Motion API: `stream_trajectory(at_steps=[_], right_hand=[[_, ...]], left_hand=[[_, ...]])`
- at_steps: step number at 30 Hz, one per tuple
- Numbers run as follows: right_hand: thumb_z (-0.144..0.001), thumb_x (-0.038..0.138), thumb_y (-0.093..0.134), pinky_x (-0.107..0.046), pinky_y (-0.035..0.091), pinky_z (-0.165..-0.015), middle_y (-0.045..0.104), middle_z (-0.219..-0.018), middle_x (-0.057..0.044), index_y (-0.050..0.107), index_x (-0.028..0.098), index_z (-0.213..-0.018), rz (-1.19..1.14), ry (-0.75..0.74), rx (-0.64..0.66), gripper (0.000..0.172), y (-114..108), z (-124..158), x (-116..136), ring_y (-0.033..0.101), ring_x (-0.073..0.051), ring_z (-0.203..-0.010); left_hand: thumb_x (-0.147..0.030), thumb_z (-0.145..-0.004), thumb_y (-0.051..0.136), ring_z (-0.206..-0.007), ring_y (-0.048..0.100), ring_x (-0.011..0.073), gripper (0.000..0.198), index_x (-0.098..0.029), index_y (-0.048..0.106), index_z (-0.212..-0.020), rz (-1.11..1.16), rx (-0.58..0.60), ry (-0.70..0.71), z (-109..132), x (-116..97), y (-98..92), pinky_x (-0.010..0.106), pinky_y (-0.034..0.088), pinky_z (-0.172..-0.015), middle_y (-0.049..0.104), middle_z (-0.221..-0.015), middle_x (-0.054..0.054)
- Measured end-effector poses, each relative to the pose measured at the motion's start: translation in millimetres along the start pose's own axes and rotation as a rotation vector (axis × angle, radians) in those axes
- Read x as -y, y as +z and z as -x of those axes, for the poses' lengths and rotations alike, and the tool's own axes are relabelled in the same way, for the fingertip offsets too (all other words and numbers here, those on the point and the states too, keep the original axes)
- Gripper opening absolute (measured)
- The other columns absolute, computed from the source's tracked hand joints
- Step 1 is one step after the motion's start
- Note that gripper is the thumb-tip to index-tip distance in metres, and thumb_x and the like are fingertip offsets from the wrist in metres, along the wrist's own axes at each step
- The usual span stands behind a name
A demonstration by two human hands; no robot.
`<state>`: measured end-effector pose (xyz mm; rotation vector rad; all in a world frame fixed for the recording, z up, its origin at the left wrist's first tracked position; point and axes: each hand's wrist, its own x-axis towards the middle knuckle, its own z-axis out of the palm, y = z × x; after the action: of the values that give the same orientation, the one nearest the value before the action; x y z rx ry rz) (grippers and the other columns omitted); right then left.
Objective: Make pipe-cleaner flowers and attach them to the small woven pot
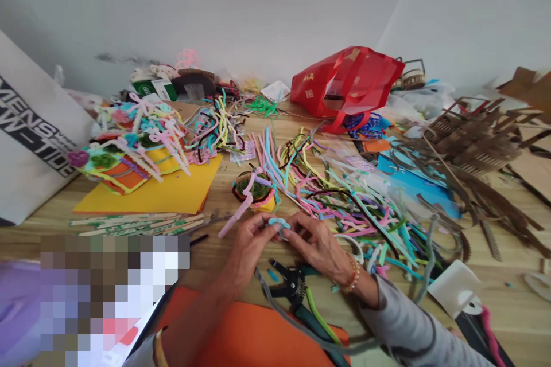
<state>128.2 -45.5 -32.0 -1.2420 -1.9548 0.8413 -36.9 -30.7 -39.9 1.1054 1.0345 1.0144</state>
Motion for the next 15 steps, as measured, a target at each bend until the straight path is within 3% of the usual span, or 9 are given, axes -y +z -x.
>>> stream_trajectory(at_steps=[5, 10, 15], right_hand=[[-0.092, 0.028, 0.051, -0.022, 0.033, -0.052, 0.059, -0.067, 0.001, 0.064, 0.018, -0.084, -0.028, 0.026, 0.076, 0.018, -3.7, -3.1, 0.6, 0.047, -0.010, -0.056], [-0.090, 0.025, 0.052, -0.022, 0.031, -0.050, 0.052, -0.062, 0.003, 0.059, 0.017, -0.077, -0.018, 0.052, 0.044, 0.017, -2.9, -4.5, -0.3, 0.043, -0.010, -0.054], [-0.088, 0.021, 0.052, -0.022, 0.035, -0.053, 0.054, -0.064, 0.003, 0.055, 0.018, -0.081, 0.010, 0.035, -0.034, 0.007, -0.1, -2.3, -2.6, 0.047, -0.011, -0.057]], left_hand=[[-0.030, -0.075, 0.062, -0.068, 0.061, 0.0160, 0.011, -0.020, 0.060, -0.080, 0.015, -0.008, -0.048, 0.5, 4.4, 1.7, 0.033, 0.052, -0.073, 0.065, -0.073, -0.001], [-0.028, -0.075, 0.062, -0.068, 0.063, 0.0169, 0.007, -0.021, 0.064, -0.077, -0.071, 0.001, -0.012, 1.5, 0.5, 1.1, 0.032, 0.052, -0.073, 0.066, -0.072, -0.001], [-0.028, -0.074, 0.063, -0.072, 0.063, 0.0174, 0.011, -0.019, 0.066, -0.078, -0.213, -0.010, 0.064, 1.9, -4.7, -0.2, 0.029, 0.051, -0.071, 0.068, -0.074, 0.000]])
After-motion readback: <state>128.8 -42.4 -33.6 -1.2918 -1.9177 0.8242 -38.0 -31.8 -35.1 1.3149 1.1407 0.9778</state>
